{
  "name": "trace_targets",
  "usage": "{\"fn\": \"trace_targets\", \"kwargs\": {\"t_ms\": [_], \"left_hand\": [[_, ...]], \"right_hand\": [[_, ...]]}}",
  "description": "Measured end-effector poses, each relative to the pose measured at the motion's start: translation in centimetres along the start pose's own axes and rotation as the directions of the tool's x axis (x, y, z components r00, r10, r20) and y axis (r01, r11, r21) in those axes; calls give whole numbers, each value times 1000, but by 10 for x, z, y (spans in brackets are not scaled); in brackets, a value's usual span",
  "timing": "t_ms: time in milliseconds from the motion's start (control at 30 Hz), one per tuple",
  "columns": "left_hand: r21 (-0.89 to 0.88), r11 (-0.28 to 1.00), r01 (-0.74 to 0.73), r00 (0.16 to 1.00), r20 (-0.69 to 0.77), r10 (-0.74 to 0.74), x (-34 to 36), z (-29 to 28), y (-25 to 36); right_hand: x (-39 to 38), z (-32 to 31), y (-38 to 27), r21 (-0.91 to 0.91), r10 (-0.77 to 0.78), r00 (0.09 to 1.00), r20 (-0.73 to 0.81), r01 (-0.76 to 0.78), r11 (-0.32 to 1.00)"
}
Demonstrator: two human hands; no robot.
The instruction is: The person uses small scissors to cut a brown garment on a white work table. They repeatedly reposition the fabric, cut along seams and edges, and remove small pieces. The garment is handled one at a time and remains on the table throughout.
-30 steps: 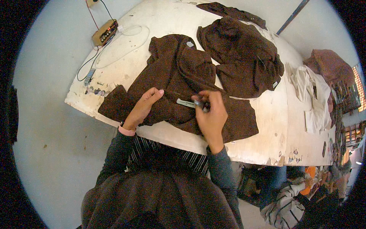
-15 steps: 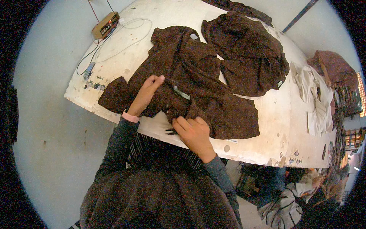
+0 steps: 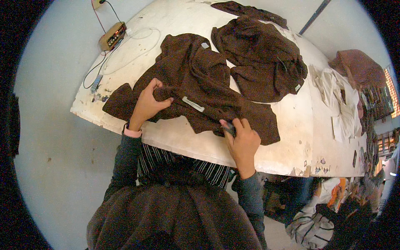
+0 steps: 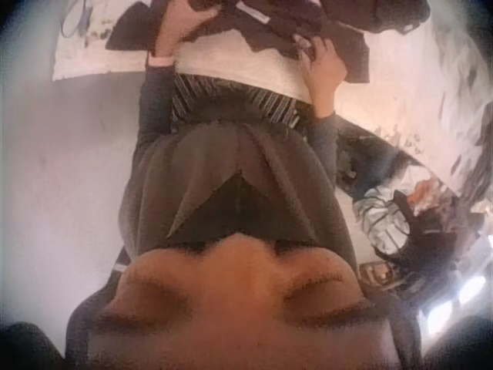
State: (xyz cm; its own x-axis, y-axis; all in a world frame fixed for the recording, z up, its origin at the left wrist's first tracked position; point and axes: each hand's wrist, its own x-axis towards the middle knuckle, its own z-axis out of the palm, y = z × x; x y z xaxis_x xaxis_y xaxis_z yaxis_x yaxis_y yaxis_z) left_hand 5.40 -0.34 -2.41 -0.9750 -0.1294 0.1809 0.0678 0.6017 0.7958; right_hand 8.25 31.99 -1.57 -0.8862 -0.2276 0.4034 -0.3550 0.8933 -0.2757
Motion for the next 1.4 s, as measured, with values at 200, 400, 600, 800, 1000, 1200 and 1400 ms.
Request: {"fn": "trace_targets", "kwargs": {"t_ms": [200,400,600,800,1000,1200,1400], "left_hand": [[539,830,-142,872,-328,363,-6,-65,51],[-261,949,-175,984,-66,163,22,-122,55],[-315,900,-301,949,-9,315,-9,-161,101],[-72,960,-270,962,11,271,3,-195,66],[-568,802,183,923,380,58,8,-174,11],[-581,784,221,932,363,7,9,-160,-7],[-566,764,311,904,423,-54,12,-151,-13]], "right_hand": [[38,-42,14,-160,-96,989,-110,78,984],[93,-120,-9,-158,-150,825,-545,74,985],[132,-171,10,560,-34,905,-425,292,776],[115,-158,26,749,63,998,-26,-22,662],[104,-121,38,745,93,979,182,-199,636],[102,-105,43,733,106,969,225,-240,636],[103,-94,51,724,119,957,264,-278,632]]}}
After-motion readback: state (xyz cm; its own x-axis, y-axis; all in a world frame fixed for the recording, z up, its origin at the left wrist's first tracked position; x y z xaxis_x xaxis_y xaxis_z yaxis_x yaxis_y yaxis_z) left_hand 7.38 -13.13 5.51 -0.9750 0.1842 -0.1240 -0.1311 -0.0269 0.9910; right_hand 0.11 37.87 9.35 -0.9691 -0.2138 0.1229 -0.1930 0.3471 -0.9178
